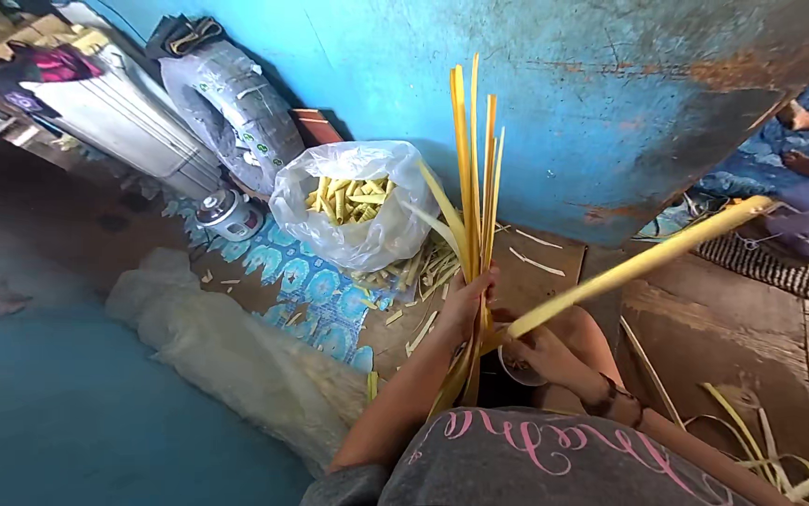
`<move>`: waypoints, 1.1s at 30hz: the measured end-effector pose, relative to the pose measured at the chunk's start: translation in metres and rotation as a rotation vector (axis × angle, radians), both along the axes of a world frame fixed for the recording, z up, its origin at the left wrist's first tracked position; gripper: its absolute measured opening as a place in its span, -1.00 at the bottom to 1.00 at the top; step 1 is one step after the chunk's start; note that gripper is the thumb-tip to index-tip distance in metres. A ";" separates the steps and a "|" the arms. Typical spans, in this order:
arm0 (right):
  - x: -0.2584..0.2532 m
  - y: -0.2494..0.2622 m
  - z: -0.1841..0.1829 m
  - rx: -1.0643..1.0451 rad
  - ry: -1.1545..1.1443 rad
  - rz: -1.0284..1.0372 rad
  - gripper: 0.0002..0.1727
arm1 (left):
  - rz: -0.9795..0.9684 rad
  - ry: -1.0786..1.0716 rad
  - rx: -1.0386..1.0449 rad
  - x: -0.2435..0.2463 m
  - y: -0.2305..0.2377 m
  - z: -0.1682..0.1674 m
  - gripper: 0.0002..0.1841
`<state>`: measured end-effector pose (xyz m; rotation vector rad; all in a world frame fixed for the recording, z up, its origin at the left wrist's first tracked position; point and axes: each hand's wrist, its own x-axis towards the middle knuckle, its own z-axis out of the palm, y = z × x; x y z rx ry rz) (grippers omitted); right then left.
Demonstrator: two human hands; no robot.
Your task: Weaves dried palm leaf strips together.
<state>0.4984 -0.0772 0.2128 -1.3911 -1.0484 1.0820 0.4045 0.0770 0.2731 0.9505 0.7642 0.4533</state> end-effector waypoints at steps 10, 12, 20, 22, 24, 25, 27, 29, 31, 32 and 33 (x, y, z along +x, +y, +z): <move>0.033 0.065 0.067 0.095 0.337 -0.353 -0.70 | 0.021 0.008 0.130 -0.005 0.002 0.009 -0.68; 0.028 0.076 0.076 0.061 0.258 -0.332 -0.81 | 0.032 0.038 0.170 -0.005 0.001 0.012 -0.71; 0.022 0.089 0.083 0.079 0.217 -0.351 -0.89 | 0.112 0.114 0.213 -0.015 0.005 0.022 -0.74; 0.022 0.090 0.083 0.053 0.240 -0.338 -0.86 | 0.112 0.121 0.217 -0.017 0.004 0.023 -0.74; 0.022 0.093 0.086 0.029 0.245 -0.302 -0.84 | 0.114 0.107 0.219 -0.018 0.005 0.023 -0.73; 0.021 0.093 0.086 0.024 0.244 -0.287 -0.85 | 0.120 0.100 0.219 -0.018 0.005 0.023 -0.73; 0.019 0.094 0.087 0.031 0.233 -0.288 -0.86 | 0.129 0.090 0.216 -0.020 0.005 0.024 -0.73; 0.018 0.094 0.088 0.041 0.216 -0.315 -0.85 | 0.134 0.085 0.212 -0.020 0.006 0.024 -0.73; 0.016 0.094 0.089 0.041 0.194 -0.345 -0.85 | 0.137 0.078 0.213 -0.020 0.006 0.025 -0.71; 0.014 0.094 0.089 0.036 0.185 -0.364 -0.86 | 0.141 0.078 0.213 -0.021 0.005 0.025 -0.70; 0.014 0.094 0.090 0.030 0.178 -0.380 -0.85 | 0.143 0.078 0.208 -0.021 0.005 0.026 -0.68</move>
